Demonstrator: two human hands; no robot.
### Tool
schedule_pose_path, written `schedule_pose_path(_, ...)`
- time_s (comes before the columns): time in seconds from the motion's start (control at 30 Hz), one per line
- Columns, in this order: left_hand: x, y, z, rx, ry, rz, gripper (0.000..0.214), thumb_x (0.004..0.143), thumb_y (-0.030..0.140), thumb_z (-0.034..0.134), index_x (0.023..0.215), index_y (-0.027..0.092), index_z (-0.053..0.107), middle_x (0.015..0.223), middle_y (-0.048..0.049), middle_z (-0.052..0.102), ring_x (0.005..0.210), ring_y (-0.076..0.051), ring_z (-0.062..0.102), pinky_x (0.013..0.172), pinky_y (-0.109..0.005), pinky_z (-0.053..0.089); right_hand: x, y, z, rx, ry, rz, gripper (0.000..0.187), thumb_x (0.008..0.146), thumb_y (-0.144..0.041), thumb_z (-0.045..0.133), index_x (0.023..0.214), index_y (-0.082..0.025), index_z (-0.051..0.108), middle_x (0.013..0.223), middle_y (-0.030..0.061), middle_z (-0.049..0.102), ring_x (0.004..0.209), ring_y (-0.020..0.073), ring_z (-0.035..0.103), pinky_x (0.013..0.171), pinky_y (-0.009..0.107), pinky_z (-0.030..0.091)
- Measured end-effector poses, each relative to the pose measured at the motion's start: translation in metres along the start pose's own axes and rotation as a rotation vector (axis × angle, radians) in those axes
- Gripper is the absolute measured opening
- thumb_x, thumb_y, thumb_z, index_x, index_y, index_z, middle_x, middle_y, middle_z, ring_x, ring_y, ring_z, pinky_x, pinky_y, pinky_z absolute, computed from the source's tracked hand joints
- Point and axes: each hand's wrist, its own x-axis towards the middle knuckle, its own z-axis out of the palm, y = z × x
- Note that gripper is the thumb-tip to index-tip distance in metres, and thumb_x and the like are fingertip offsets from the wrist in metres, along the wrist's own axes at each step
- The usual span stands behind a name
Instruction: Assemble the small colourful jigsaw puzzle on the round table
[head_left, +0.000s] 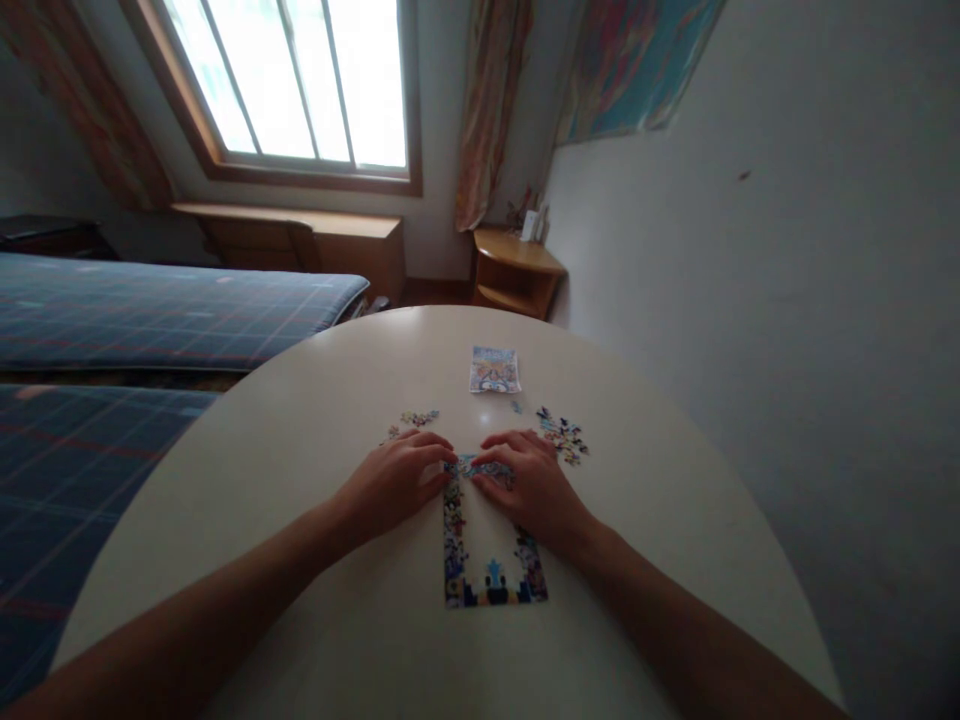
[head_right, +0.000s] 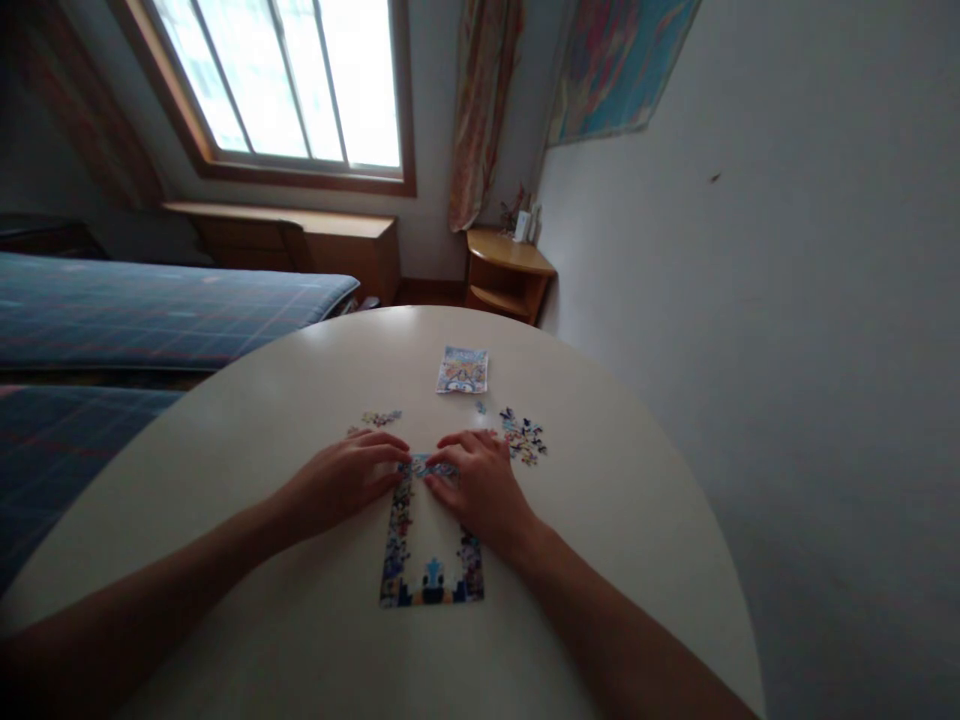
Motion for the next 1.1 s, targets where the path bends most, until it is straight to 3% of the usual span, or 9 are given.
schedule_pose_path(0.37,0.0,0.003,-0.003,0.074,-0.022,0.035,0.017,0.093,0.027,0.059,0.102,0.025,0.073,0.11,-0.0048,0.072,0.1,-0.022,0.065,0.089,-0.036,0.053,0.002,0.001,0.002,-0.017,0.007,-0.036,0.009,0.083,-0.032,0.076,0.091,-0.029,0.075,0.106,0.0029,0.072,0.104,0.0244,0.061,0.098,0.047,0.036)
schedule_pose_path(0.53,0.0,0.004,-0.009,0.093,-0.052,0.086,0.019,0.095,0.028,0.057,0.108,0.026,0.071,0.112,-0.0047,0.071,0.101,-0.021,0.066,0.09,-0.037,0.054,-0.001,0.0,-0.001,-0.047,-0.034,-0.089,0.018,0.085,-0.034,0.073,0.104,-0.032,0.074,0.111,0.0015,0.073,0.107,0.0238,0.061,0.101,0.049,0.034)
schedule_pose_path(0.77,-0.001,0.0,-0.017,0.183,-0.135,0.209,0.025,0.098,0.029,0.056,0.12,0.033,0.065,0.119,-0.0031,0.067,0.104,-0.022,0.064,0.089,-0.039,0.053,-0.004,-0.002,-0.003,-0.071,-0.079,-0.161,0.016,0.088,-0.032,0.068,0.103,-0.034,0.075,0.115,0.0006,0.073,0.111,0.024,0.061,0.104,0.052,0.032)
schedule_pose_path(0.97,-0.001,0.003,-0.019,0.25,-0.167,0.245,0.028,0.101,0.033,0.049,0.126,0.029,0.061,0.121,-0.0059,0.064,0.106,-0.022,0.062,0.091,-0.039,0.052,-0.003,0.0,-0.01,-0.059,-0.064,-0.156,0.019,0.088,-0.024,0.065,0.105,-0.03,0.073,0.111,0.0027,0.074,0.107,0.0227,0.063,0.101,0.048,0.038)
schedule_pose_path(1.1,-0.001,0.008,-0.022,0.294,-0.196,0.24,0.031,0.101,0.035,0.048,0.13,0.029,0.058,0.123,-0.0071,0.061,0.108,-0.025,0.06,0.09,-0.042,0.052,0.0,0.015,-0.023,-0.076,-0.043,-0.111,0.017,0.088,-0.021,0.063,0.1,-0.026,0.074,0.11,0.0035,0.074,0.106,0.0236,0.064,0.1,0.047,0.042)
